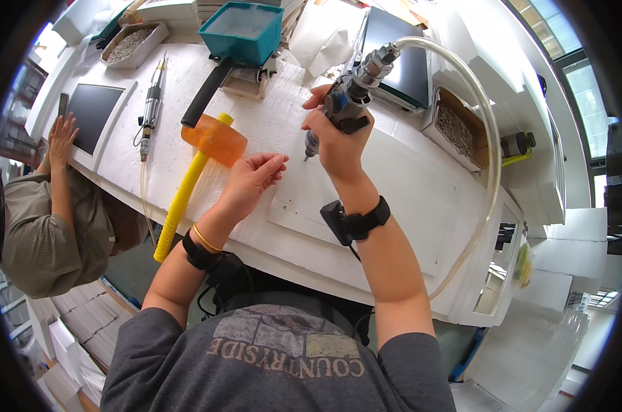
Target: Assembling a mirrored cabinet door using an air screwdriver and rubber mallet.
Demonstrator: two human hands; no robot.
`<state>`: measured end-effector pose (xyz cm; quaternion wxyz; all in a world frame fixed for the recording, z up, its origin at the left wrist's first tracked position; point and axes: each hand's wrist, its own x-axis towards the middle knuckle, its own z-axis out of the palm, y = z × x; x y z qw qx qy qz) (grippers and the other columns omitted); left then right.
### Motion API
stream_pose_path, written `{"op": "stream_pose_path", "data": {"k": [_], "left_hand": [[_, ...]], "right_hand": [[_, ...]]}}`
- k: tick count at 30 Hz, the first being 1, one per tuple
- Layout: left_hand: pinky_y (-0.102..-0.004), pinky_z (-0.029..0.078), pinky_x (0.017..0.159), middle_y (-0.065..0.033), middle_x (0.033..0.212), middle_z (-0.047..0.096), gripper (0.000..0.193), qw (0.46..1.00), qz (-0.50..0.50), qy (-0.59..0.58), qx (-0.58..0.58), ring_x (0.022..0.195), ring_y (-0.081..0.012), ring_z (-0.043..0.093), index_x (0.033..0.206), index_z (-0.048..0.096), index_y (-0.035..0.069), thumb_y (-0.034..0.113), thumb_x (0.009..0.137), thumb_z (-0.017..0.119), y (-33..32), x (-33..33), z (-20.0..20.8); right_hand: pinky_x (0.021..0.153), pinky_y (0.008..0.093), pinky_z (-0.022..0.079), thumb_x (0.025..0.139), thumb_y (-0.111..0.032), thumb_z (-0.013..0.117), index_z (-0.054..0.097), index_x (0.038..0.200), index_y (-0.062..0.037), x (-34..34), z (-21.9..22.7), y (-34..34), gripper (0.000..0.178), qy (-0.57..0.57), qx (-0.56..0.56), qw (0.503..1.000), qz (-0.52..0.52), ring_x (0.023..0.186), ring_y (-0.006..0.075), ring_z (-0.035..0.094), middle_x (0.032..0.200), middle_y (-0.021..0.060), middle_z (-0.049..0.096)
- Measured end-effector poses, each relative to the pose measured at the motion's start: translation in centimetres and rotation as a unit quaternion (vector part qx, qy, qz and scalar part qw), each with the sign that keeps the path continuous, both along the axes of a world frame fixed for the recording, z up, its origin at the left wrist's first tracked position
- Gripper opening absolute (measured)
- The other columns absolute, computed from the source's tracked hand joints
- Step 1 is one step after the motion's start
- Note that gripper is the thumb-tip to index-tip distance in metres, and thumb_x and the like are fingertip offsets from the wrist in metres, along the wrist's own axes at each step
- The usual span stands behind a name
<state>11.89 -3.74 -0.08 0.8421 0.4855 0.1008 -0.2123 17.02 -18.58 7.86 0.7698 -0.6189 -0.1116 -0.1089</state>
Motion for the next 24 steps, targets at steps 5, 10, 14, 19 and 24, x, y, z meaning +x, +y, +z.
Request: {"op": "stream_pose_path", "data": {"k": [5,10,14,19,24], "left_hand": [[-0.0144,0.039,0.058,0.0017,0.079,0.056,0.022,0.999,-0.017,-0.001,0.029,0.066,-0.0029,0.047,0.098,0.062,0.000,0.019,0.089,0.058,-0.8,0.4,0.7],[-0.0131,0.035,0.050,0.0017,0.076,0.051,0.022,0.990,-0.039,0.073,-0.113,0.061,-0.0018,0.043,0.095,0.057,0.000,0.021,0.092,0.053,-1.7,0.6,0.8],[-0.0116,0.034,0.049,0.0021,0.077,0.049,0.025,0.975,-0.093,0.098,-0.177,0.062,-0.0017,0.041,0.095,0.057,0.000,0.024,0.091,0.055,-2.1,0.7,1.5],[-0.0104,0.031,0.044,0.0017,0.076,0.047,0.026,0.965,-0.084,0.127,-0.214,0.057,0.0005,0.037,0.097,0.052,-0.002,0.024,0.093,0.050,-2.7,0.4,2.2],[-0.0108,0.031,0.044,0.0014,0.076,0.047,0.026,0.967,-0.085,0.123,-0.208,0.057,0.0004,0.036,0.096,0.051,-0.001,0.025,0.094,0.049,-2.8,0.5,2.3]], "right_hand": [[0.058,0.0258,0.047,0.069,0.001,0.056,0.055,0.094,0.0056,-1.3,2.3,-1.8,0.026,-0.052,0.053,0.997,-0.002,0.062,0.0152,0.058,0.080,0.0115,0.059],[0.061,0.0339,0.045,0.066,-0.004,0.049,0.052,0.091,0.0010,-2.7,4.4,-2.7,0.026,-0.031,0.131,0.991,0.004,0.058,0.0190,0.053,0.079,0.0113,0.053],[0.065,0.0357,0.044,0.066,-0.007,0.048,0.051,0.095,-0.0037,-3.0,4.6,-3.1,0.029,-0.025,0.104,0.994,-0.009,0.059,0.0182,0.052,0.081,0.0102,0.052],[0.065,0.0359,0.044,0.067,-0.007,0.047,0.051,0.095,-0.0038,-3.0,4.3,-3.6,0.029,-0.023,0.117,0.993,-0.017,0.059,0.0180,0.052,0.080,0.0102,0.052],[0.066,0.0355,0.044,0.066,-0.009,0.047,0.050,0.094,-0.0041,-3.1,3.9,-3.8,0.028,-0.018,0.125,0.992,-0.025,0.060,0.0179,0.052,0.080,0.0096,0.051]]}}
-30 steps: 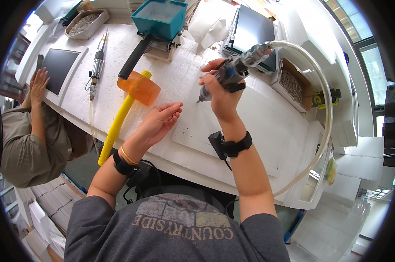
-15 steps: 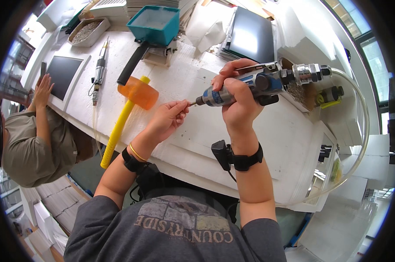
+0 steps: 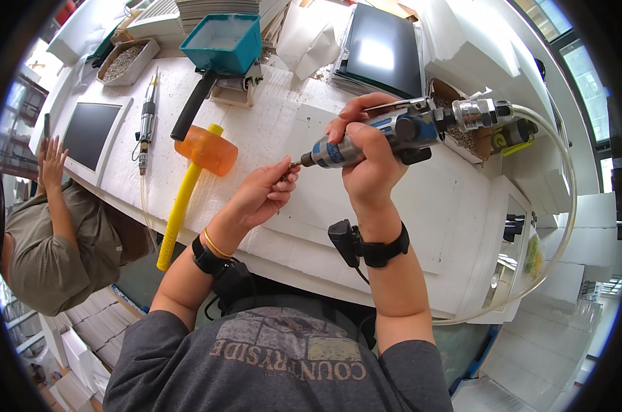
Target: Assembling a mirrored cabinet door using an air screwdriver and rubber mallet.
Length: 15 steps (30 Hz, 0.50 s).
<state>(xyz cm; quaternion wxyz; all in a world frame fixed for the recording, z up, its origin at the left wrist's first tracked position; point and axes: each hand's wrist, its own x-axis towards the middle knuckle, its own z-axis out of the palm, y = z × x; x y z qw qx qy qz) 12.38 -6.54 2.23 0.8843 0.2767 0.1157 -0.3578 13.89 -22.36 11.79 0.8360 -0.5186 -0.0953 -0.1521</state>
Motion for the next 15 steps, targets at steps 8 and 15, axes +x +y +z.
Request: {"op": "stream_pose_path", "data": {"k": [8,15], "left_hand": [[-0.0124,0.031,0.044,0.0013,0.074,0.046,0.028,0.997,-0.003,-0.040,0.064,0.054,-0.0008,0.036,0.091,0.052,-0.001,0.026,0.094,0.049,-0.3,0.0,-0.2],[-0.0122,0.031,0.044,0.0007,0.074,0.047,0.030,0.993,-0.051,-0.087,0.067,0.054,-0.0008,0.036,0.090,0.052,-0.002,0.028,0.094,0.048,0.0,0.7,-1.2]], "right_hand": [[0.065,0.0354,0.043,0.065,-0.009,0.048,0.052,0.093,-0.0056,-0.3,-0.4,-0.3,0.028,-0.012,0.009,1.000,-0.005,0.058,0.0178,0.051,0.078,0.0092,0.051],[0.064,0.0349,0.043,0.066,-0.010,0.049,0.052,0.095,-0.0059,0.0,-0.6,-0.6,0.030,-0.009,-0.006,1.000,0.029,0.059,0.0179,0.051,0.079,0.0095,0.053]]}}
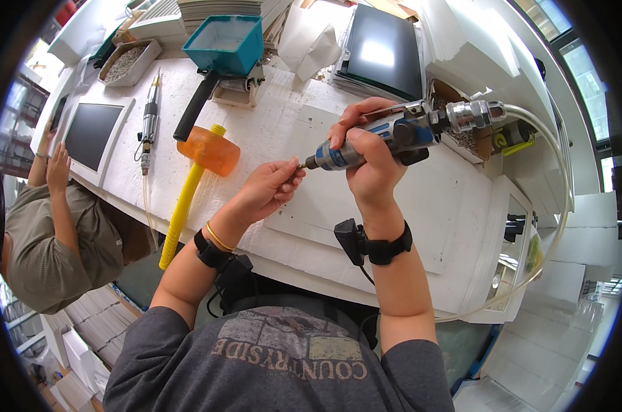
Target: Assembling a mirrored cabinet door using an air screwdriver and rubber mallet.
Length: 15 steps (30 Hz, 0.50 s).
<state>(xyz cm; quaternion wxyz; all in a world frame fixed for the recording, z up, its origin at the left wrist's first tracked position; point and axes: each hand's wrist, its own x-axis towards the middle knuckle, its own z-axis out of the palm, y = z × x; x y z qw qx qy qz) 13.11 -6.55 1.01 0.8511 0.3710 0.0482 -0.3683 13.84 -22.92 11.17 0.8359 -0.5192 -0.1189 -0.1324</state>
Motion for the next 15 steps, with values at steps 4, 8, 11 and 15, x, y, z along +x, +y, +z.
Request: {"op": "stream_pose_path", "data": {"k": [4,8,11,15], "left_hand": [[-0.0120,0.036,0.046,0.0000,0.075,0.047,0.034,0.994,0.001,0.079,-0.076,0.057,-0.0015,0.038,0.094,0.053,-0.003,0.031,0.094,0.047,-0.1,0.6,-0.4],[-0.0121,0.043,0.052,-0.0011,0.078,0.049,0.042,0.989,0.005,0.114,-0.098,0.062,-0.0026,0.043,0.104,0.052,-0.005,0.035,0.094,0.046,0.1,1.0,-0.3],[-0.0144,0.048,0.062,-0.0039,0.085,0.054,0.040,0.991,0.015,0.111,-0.072,0.070,-0.0056,0.050,0.112,0.049,-0.007,0.029,0.095,0.044,0.4,1.1,-0.5],[-0.0199,0.050,0.074,-0.0105,0.098,0.058,0.030,0.996,0.037,0.078,-0.021,0.085,-0.0111,0.057,0.114,0.047,-0.008,0.014,0.094,0.040,0.5,0.2,0.9]], "right_hand": [[0.064,0.0353,0.044,0.066,-0.010,0.049,0.052,0.095,-0.0053,0.8,-0.3,-0.1,0.029,-0.002,0.005,1.000,-0.003,0.059,0.0180,0.051,0.080,0.0098,0.053],[0.063,0.0354,0.045,0.067,-0.005,0.048,0.052,0.091,0.0001,2.2,-0.1,0.2,0.025,-0.006,0.028,1.000,0.002,0.058,0.0193,0.052,0.078,0.0115,0.053],[0.060,0.0328,0.047,0.068,0.001,0.049,0.053,0.087,0.0046,4.4,-0.6,0.1,0.020,-0.016,0.046,0.999,-0.016,0.057,0.0187,0.054,0.075,0.0119,0.055],[0.058,0.0281,0.048,0.070,0.000,0.056,0.055,0.088,0.0042,7.8,-2.2,-0.7,0.018,-0.074,-0.064,0.994,-0.051,0.058,0.0154,0.057,0.075,0.0102,0.058]]}}
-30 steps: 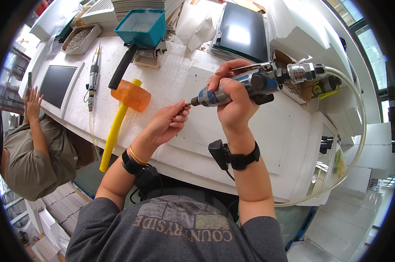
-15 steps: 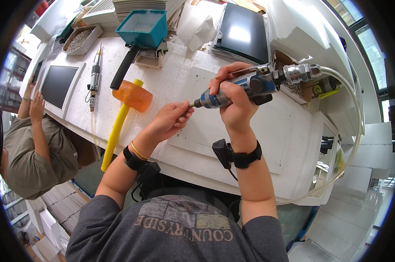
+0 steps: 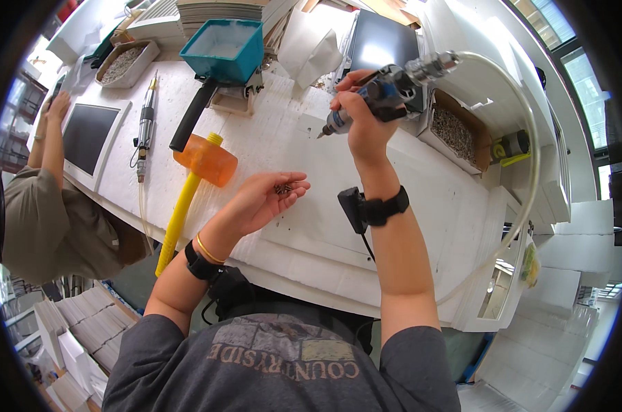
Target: Assembling a mirrored cabinet door using an air screwdriver and rubber mallet.
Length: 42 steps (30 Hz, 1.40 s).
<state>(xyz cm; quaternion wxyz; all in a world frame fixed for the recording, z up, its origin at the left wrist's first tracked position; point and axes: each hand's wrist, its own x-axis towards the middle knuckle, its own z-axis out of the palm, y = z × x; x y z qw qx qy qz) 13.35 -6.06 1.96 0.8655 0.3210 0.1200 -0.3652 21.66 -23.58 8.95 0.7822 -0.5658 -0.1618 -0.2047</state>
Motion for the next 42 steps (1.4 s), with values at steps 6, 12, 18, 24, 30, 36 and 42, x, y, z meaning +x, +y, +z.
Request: {"op": "stream_pose_path", "data": {"k": [6,12,18,24,30,36,42], "left_hand": [[-0.0196,0.051,0.076,-0.0121,0.099,0.059,0.027,1.000,-0.005,-0.008,0.002,0.087,-0.0120,0.059,0.116,0.046,-0.007,0.006,0.093,0.040,1.1,-0.7,0.4],[-0.0152,0.049,0.064,-0.0072,0.092,0.061,0.023,1.000,-0.024,-0.009,-0.006,0.075,-0.0070,0.058,0.109,0.050,-0.003,0.014,0.095,0.042,0.9,-0.5,-0.8],[-0.0131,0.040,0.050,-0.0034,0.080,0.059,0.022,0.998,-0.022,-0.057,0.011,0.062,-0.0034,0.050,0.095,0.051,0.002,0.023,0.096,0.044,0.2,0.6,-1.3],[-0.0135,0.038,0.048,-0.0014,0.075,0.056,0.025,0.997,0.000,-0.063,0.048,0.059,-0.0034,0.048,0.094,0.053,0.000,0.024,0.095,0.046,-0.6,1.1,-0.2],[-0.0133,0.040,0.055,-0.0002,0.078,0.055,0.026,0.992,0.031,-0.089,0.079,0.064,-0.0032,0.048,0.104,0.055,-0.003,0.021,0.094,0.048,-1.1,1.8,-1.1],[-0.0138,0.043,0.065,0.0006,0.084,0.055,0.028,0.990,0.037,-0.103,0.091,0.072,-0.0035,0.048,0.114,0.054,-0.003,0.015,0.092,0.051,-1.3,2.2,-0.9],[-0.0134,0.044,0.064,-0.0005,0.085,0.055,0.024,0.991,0.089,-0.072,0.069,0.072,-0.0044,0.050,0.111,0.053,-0.003,0.011,0.091,0.052,-1.3,3.0,-0.9]], "right_hand": [[0.059,0.0280,0.048,0.072,0.001,0.056,0.055,0.088,0.0038,2.0,-0.9,-0.4,0.017,-0.009,-0.050,0.999,-0.018,0.058,0.0148,0.058,0.075,0.0091,0.059],[0.058,0.0274,0.049,0.072,0.002,0.056,0.056,0.087,0.0039,2.3,-1.4,-0.2,0.015,0.000,-0.056,0.998,-0.009,0.058,0.0143,0.058,0.074,0.0090,0.059],[0.054,0.0247,0.049,0.071,0.002,0.057,0.057,0.086,0.0044,3.0,-1.7,0.8,0.015,0.000,-0.062,0.998,0.025,0.058,0.0126,0.058,0.073,0.0078,0.060],[0.053,0.0252,0.048,0.072,0.001,0.056,0.057,0.083,0.0033,3.1,-2.0,0.6,0.012,-0.015,-0.085,0.996,0.028,0.055,0.0119,0.057,0.066,0.0052,0.058],[0.053,0.0252,0.048,0.072,0.001,0.055,0.057,0.081,0.0024,3.0,-2.2,0.7,0.009,0.005,-0.082,0.997,0.015,0.055,0.0121,0.057,0.065,0.0048,0.057],[0.054,0.0255,0.048,0.071,0.002,0.055,0.057,0.082,0.0032,2.9,-1.8,0.2,0.011,0.029,-0.042,0.998,-0.023,0.056,0.0136,0.058,0.070,0.0077,0.059],[0.056,0.0260,0.047,0.069,0.002,0.055,0.057,0.085,0.0039,2.1,-0.7,0.4,0.015,0.042,-0.039,0.998,-0.010,0.058,0.0147,0.058,0.073,0.0093,0.059]]}}
